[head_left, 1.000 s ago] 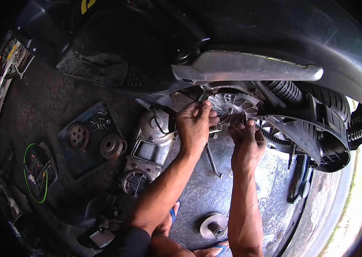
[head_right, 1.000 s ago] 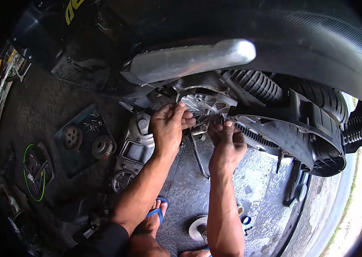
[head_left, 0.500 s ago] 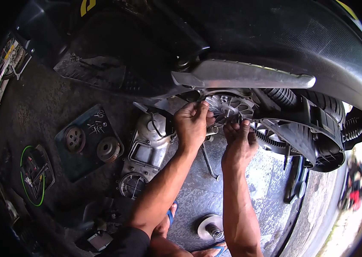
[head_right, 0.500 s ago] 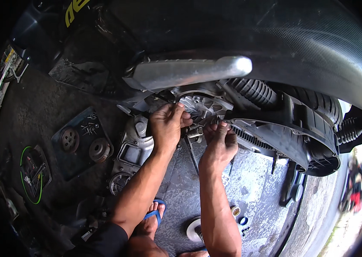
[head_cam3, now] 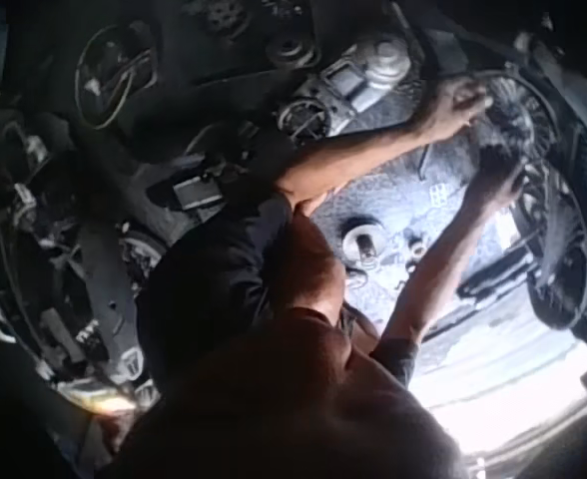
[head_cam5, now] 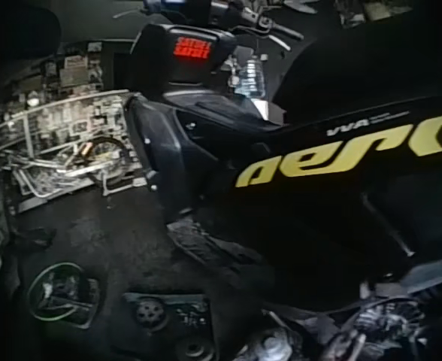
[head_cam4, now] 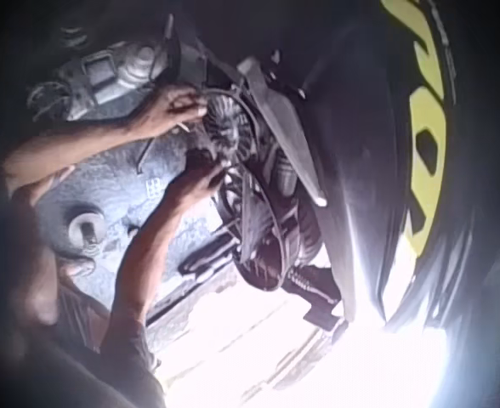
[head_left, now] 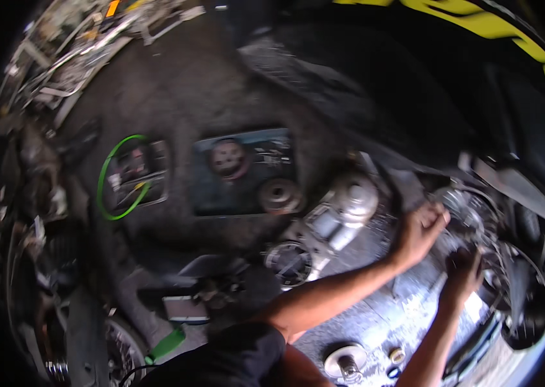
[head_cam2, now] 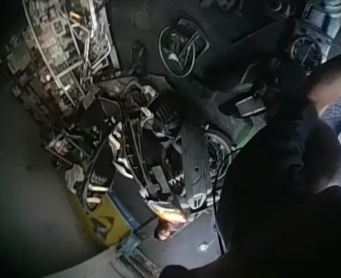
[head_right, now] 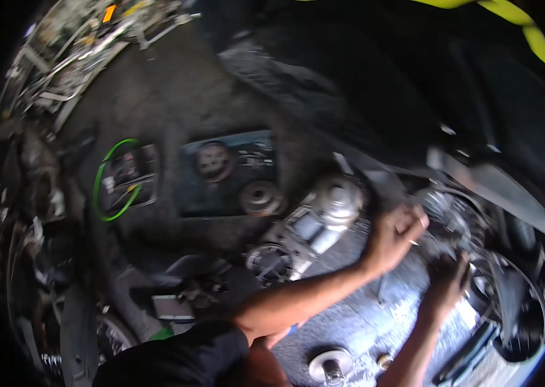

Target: The person inserts roller weights into a variator housing, fits a cover plate, applies grease from a small container, and positions a drive belt onto a motorcycle transmission assembly.

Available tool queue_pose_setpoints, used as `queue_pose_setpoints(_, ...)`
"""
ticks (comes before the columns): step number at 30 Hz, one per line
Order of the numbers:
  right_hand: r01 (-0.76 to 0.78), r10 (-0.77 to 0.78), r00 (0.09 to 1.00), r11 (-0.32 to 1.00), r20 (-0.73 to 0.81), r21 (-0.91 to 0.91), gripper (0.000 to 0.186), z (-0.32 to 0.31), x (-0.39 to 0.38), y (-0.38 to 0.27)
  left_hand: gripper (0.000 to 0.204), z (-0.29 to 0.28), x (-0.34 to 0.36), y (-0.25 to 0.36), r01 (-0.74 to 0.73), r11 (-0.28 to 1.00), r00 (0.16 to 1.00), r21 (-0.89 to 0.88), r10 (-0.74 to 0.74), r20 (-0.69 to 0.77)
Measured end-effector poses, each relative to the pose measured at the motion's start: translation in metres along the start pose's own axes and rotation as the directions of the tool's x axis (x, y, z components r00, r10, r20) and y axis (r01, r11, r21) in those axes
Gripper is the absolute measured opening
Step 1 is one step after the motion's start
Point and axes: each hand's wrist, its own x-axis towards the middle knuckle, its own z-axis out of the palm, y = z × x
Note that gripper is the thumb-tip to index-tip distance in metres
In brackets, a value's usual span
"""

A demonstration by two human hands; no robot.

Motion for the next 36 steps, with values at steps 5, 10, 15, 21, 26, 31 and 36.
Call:
queue_pose_setpoints(5,-0.067,0.279,0.848,0.9,0.451,-0.431,0.03,-0.063,-0.061,0.013,0.013,-0.146,-0.071,0.017,-0.329,0.87,0.944,0.367,0.305,0.123)
queue_pose_setpoints(10,-0.151,0.554,0.777,0.626,0.299,-0.765,0.023,-0.18,-0.07,0.06,0.012,-0.314,-0.06,0.038,-0.088,0.67,0.823,0.737,0.465,-0.326)
queue_pose_setpoints(15,-0.289,0.513,0.849,0.652,0.126,-0.701,0.027,-0.226,-0.075,0.059,0.017,-0.355,-0.044,0.06,0.225,0.497,0.832,0.838,0.35,-0.431)
queue_pose_setpoints(21,-0.345,0.527,0.849,0.614,0.043,-0.71,0.028,-0.242,-0.084,0.061,0.055,-0.319,-0.037,0.032,0.059,0.07,0.979,0.996,0.193,-0.072)
queue_pose_setpoints(26,-0.467,0.596,0.802,0.661,0.034,-0.587,0.028,-0.288,-0.08,0.073,0.034,-0.311,-0.025,0.023,-0.005,0.148,0.954,0.989,0.297,-0.04)
queue_pose_setpoints(31,-0.474,0.604,0.796,0.66,0.037,-0.583,0.032,-0.336,-0.082,0.093,0.017,-0.314,-0.008,0.021,-0.036,0.131,0.954,0.991,0.299,-0.005)
queue_pose_setpoints(36,-0.495,0.63,0.776,0.642,0.035,-0.585,0.036,-0.351,-0.085,0.091,0.021,-0.368,0.054,0.012,0.115,0.053,0.924,0.992,0.36,-0.126)
